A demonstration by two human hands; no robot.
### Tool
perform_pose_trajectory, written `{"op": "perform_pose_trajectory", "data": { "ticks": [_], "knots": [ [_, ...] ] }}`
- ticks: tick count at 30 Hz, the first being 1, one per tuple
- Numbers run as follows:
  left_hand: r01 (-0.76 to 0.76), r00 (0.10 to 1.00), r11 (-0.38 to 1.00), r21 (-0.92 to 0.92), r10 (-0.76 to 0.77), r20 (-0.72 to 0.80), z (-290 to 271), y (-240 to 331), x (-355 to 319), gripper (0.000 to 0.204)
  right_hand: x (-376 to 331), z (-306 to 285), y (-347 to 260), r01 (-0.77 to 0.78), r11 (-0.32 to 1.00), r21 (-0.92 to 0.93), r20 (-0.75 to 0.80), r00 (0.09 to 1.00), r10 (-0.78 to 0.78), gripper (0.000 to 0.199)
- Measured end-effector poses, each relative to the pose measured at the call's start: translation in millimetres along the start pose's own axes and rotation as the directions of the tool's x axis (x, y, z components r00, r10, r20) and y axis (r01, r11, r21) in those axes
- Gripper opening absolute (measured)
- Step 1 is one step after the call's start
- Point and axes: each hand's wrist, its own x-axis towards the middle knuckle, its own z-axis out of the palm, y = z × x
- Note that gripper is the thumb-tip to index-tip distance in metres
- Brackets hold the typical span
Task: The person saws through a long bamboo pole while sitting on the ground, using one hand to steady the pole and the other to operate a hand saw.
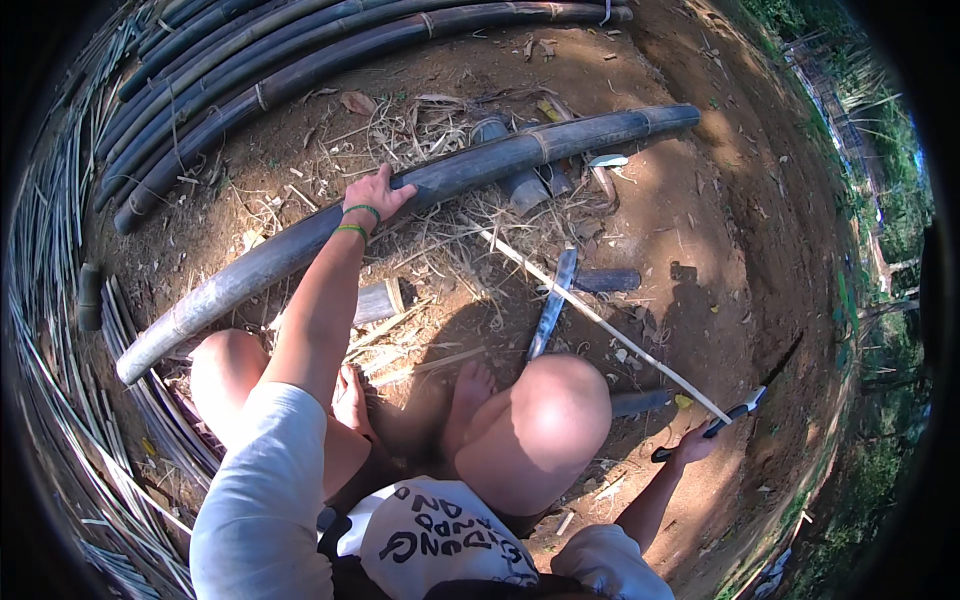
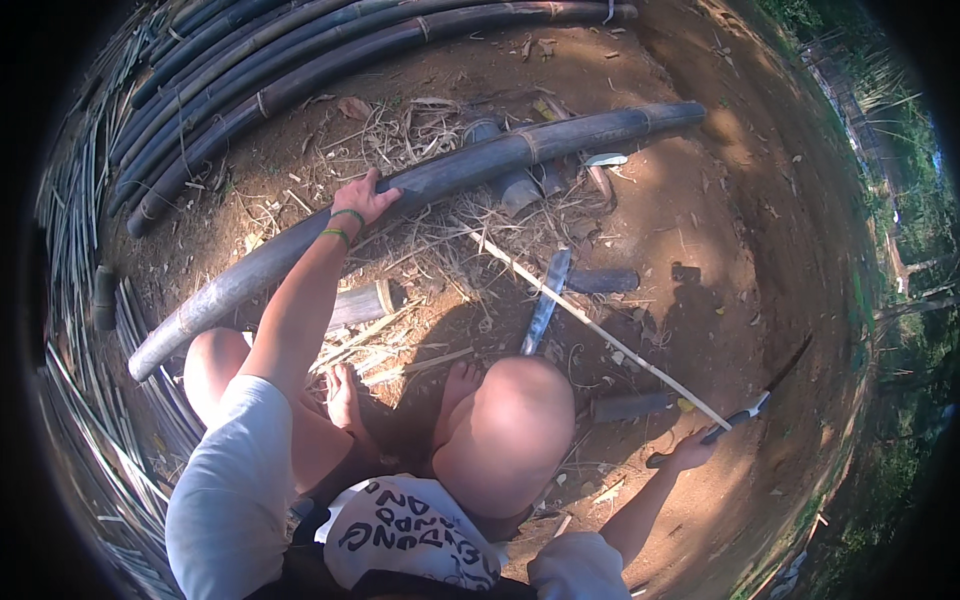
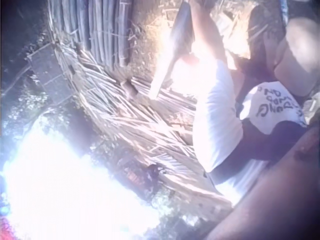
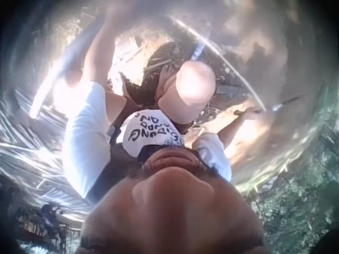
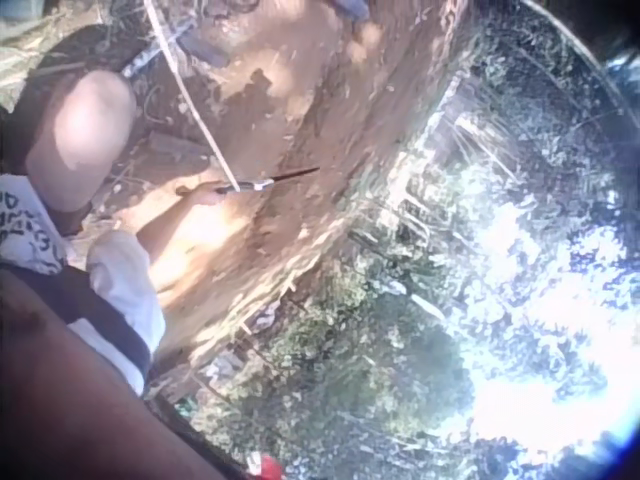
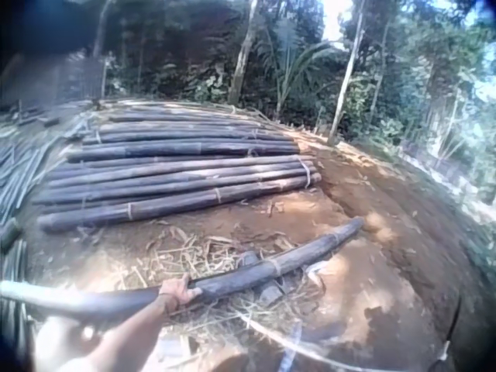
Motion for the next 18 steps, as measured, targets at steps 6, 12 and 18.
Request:
{"op": "perform_pose_trajectory", "data": {
  "ticks": [6,12,18],
  "knots": [
    [-0.010,1.000,1.000,-0.019,0.010,0.021,4.1,-7.5,10.9,0.089,80.4,-56.1,-5.8,-0.112,0.970,0.216,-0.306,0.936,0.177,0.052],
    [0.055,0.998,0.998,0.022,-0.055,0.036,-5.7,1.8,-1.0,0.092,97.6,-122.3,-153.2,-0.001,0.778,0.629,0.002,1.000,0.000,0.054],
    [0.114,0.990,0.992,0.059,-0.109,-0.093,15.3,3.5,-28.4,0.098,-66.0,-90.8,-308.2,-0.407,0.430,0.806,0.577,0.704,-0.414,0.052]
  ]
}}
